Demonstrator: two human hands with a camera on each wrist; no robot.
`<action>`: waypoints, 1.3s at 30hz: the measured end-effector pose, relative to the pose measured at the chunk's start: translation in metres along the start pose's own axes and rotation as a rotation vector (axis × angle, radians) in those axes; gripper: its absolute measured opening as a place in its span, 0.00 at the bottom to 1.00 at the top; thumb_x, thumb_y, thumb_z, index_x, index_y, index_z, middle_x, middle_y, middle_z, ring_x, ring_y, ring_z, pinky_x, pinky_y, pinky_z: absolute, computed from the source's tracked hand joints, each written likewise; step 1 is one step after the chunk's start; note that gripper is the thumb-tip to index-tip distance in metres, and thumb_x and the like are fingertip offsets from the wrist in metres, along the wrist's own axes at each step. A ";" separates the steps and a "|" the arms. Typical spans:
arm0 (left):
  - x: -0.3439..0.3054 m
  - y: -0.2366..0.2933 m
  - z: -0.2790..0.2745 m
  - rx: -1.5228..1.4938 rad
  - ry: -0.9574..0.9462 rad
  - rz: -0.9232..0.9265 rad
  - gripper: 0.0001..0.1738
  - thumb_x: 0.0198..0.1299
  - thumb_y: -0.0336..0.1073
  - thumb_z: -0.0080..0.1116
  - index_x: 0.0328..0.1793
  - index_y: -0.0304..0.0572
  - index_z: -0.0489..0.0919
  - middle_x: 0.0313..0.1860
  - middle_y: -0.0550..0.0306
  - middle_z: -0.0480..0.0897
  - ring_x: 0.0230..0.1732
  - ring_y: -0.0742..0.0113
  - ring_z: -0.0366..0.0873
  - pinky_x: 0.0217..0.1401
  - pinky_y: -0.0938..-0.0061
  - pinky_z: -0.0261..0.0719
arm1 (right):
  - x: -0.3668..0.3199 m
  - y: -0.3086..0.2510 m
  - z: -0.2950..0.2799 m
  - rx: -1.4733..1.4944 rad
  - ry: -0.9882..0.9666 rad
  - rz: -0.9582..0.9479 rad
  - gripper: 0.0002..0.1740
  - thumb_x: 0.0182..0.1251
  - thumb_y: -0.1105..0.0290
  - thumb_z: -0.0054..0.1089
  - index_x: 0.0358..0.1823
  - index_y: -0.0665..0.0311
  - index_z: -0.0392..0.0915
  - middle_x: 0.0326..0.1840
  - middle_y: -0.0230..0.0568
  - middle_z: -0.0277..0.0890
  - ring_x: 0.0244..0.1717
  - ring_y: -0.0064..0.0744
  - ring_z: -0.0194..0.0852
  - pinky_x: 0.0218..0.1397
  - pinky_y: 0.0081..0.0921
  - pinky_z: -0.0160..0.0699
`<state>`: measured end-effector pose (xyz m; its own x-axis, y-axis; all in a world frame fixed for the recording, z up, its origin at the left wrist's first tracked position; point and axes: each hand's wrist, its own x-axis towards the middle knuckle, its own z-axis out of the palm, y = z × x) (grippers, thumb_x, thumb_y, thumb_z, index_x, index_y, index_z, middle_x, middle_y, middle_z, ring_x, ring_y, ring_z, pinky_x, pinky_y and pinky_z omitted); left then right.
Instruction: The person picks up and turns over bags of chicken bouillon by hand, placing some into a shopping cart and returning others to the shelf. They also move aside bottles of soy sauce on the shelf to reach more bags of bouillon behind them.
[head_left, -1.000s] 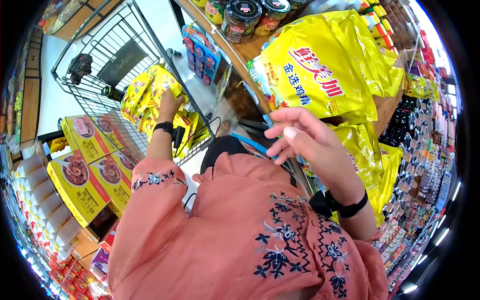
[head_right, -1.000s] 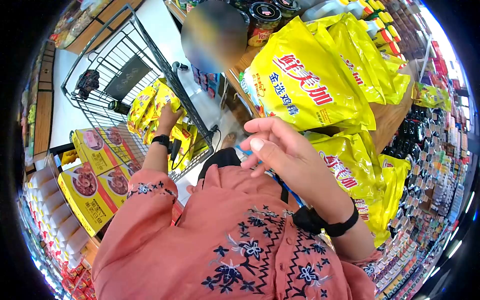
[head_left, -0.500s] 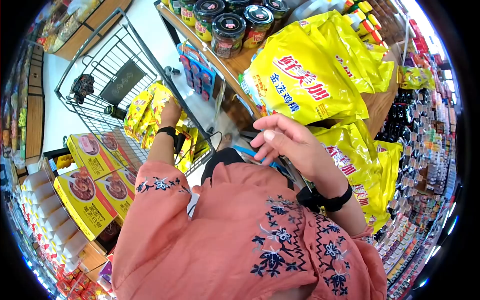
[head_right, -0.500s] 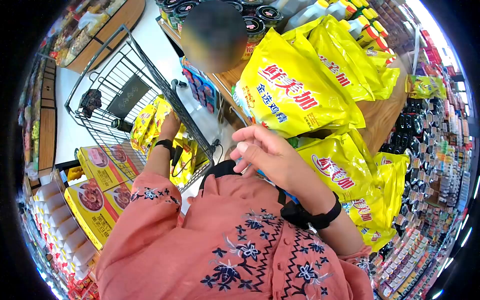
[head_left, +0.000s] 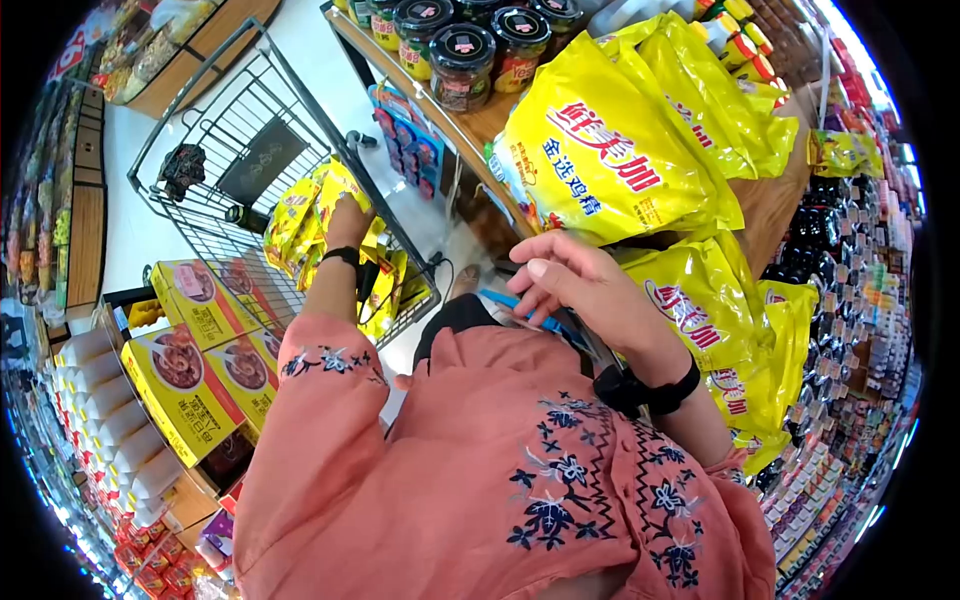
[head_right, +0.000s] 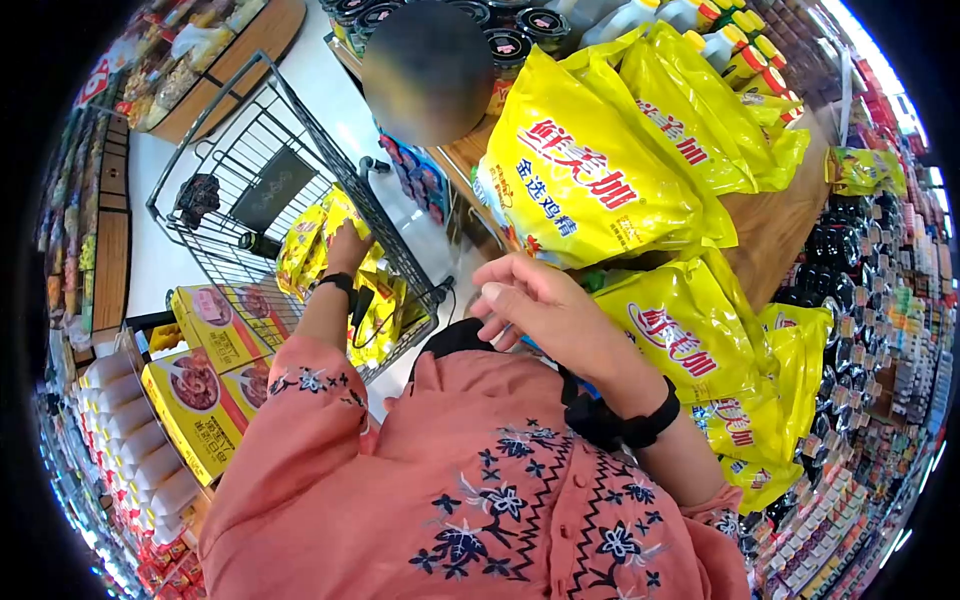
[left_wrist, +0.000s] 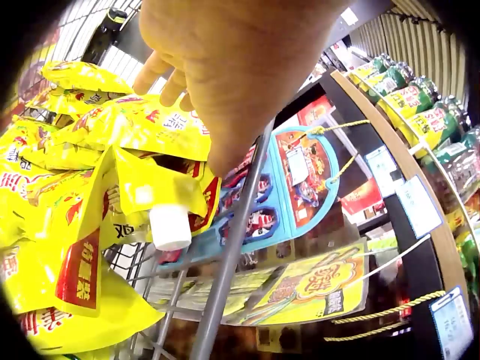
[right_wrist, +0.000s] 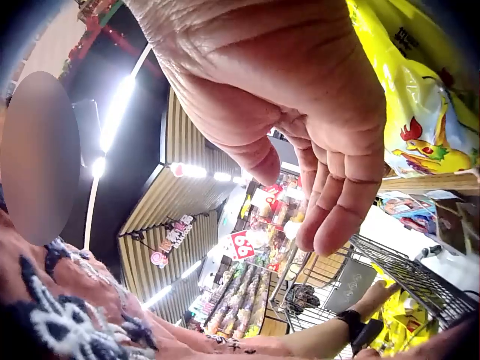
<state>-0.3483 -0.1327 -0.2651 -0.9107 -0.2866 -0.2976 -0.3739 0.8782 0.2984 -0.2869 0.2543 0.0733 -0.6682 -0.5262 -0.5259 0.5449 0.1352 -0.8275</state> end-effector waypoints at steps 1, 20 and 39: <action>0.009 -0.001 0.007 0.001 -0.014 -0.009 0.34 0.62 0.49 0.65 0.65 0.31 0.70 0.58 0.30 0.78 0.57 0.34 0.80 0.60 0.51 0.79 | 0.000 0.001 0.000 0.008 0.007 0.008 0.19 0.81 0.62 0.50 0.62 0.70 0.71 0.50 0.43 0.80 0.43 0.28 0.83 0.46 0.26 0.84; -0.005 -0.030 -0.001 -0.392 0.346 -0.091 0.20 0.68 0.44 0.50 0.49 0.32 0.80 0.41 0.28 0.82 0.44 0.31 0.80 0.46 0.51 0.77 | 0.016 0.009 -0.009 -0.004 0.034 0.033 0.18 0.80 0.62 0.51 0.60 0.69 0.72 0.49 0.42 0.80 0.43 0.27 0.82 0.46 0.26 0.84; -0.199 0.249 -0.323 -1.444 0.404 0.663 0.10 0.75 0.31 0.48 0.49 0.31 0.77 0.43 0.53 0.83 0.40 0.60 0.87 0.43 0.68 0.90 | 0.052 -0.030 0.033 -0.641 0.363 -0.898 0.55 0.55 0.57 0.78 0.77 0.75 0.53 0.70 0.69 0.64 0.72 0.63 0.65 0.73 0.42 0.66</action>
<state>-0.3170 0.0190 0.1609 -0.8668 -0.3068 0.3931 0.4442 -0.1169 0.8883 -0.3216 0.1951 0.0769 -0.8464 -0.3911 0.3615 -0.4862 0.2902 -0.8243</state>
